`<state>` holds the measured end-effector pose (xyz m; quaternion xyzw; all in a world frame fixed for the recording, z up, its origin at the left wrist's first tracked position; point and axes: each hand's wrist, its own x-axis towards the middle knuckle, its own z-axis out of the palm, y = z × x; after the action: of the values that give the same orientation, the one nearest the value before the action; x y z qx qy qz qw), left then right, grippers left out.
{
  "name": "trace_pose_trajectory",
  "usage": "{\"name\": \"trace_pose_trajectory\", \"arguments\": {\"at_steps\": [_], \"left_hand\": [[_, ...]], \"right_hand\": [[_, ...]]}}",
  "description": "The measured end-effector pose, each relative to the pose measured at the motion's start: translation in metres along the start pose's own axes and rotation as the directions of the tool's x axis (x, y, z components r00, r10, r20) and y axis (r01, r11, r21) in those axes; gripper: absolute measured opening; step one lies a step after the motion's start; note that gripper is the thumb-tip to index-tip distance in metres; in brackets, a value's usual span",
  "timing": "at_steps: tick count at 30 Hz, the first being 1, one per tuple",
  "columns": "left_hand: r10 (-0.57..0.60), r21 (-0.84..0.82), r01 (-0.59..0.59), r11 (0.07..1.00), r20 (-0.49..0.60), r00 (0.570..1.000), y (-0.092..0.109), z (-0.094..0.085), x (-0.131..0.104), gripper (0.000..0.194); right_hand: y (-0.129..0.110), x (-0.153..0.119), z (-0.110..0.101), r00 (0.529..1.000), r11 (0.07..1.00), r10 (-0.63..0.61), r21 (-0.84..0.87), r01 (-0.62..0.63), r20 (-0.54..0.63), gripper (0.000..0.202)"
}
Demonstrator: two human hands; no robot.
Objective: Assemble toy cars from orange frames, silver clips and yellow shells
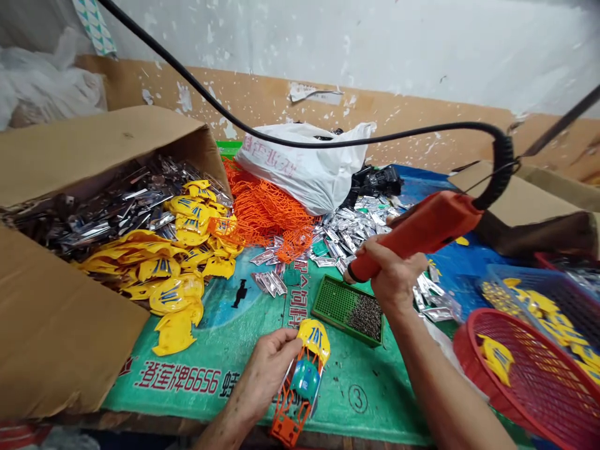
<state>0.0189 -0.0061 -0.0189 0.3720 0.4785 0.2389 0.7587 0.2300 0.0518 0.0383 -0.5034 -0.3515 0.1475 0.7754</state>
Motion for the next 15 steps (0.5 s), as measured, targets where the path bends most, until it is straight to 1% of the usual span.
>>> {"name": "trace_pose_trajectory", "arguments": {"at_steps": [3, 5, 10, 15], "left_hand": [[-0.02, 0.1, 0.02, 0.995, 0.002, 1.0, -0.0018, -0.0035, 0.0016, 0.033], [-0.019, 0.128, 0.017, 0.992, 0.011, 1.0, -0.0034, -0.0058, 0.0026, 0.034], [-0.041, 0.111, 0.039, 0.993, 0.024, 0.999, -0.0047, -0.0068, 0.0033, 0.032], [-0.027, 0.089, 0.024, 0.996, 0.024, 0.999, -0.0024, -0.005, 0.0021, 0.031]], "right_hand": [[0.0038, -0.0053, 0.0031, 1.0, 1.0, 0.024, 0.01, -0.025, 0.01, 0.019], [0.0041, -0.0083, 0.0055, 0.999, 0.999, 0.037, 0.015, -0.037, 0.022, 0.019], [0.0034, -0.0097, 0.0101, 0.998, 0.999, 0.048, 0.01, -0.049, 0.037, 0.019], [0.0025, -0.0103, 0.0099, 0.998, 0.999, 0.051, 0.016, -0.051, 0.046, 0.016]]}}
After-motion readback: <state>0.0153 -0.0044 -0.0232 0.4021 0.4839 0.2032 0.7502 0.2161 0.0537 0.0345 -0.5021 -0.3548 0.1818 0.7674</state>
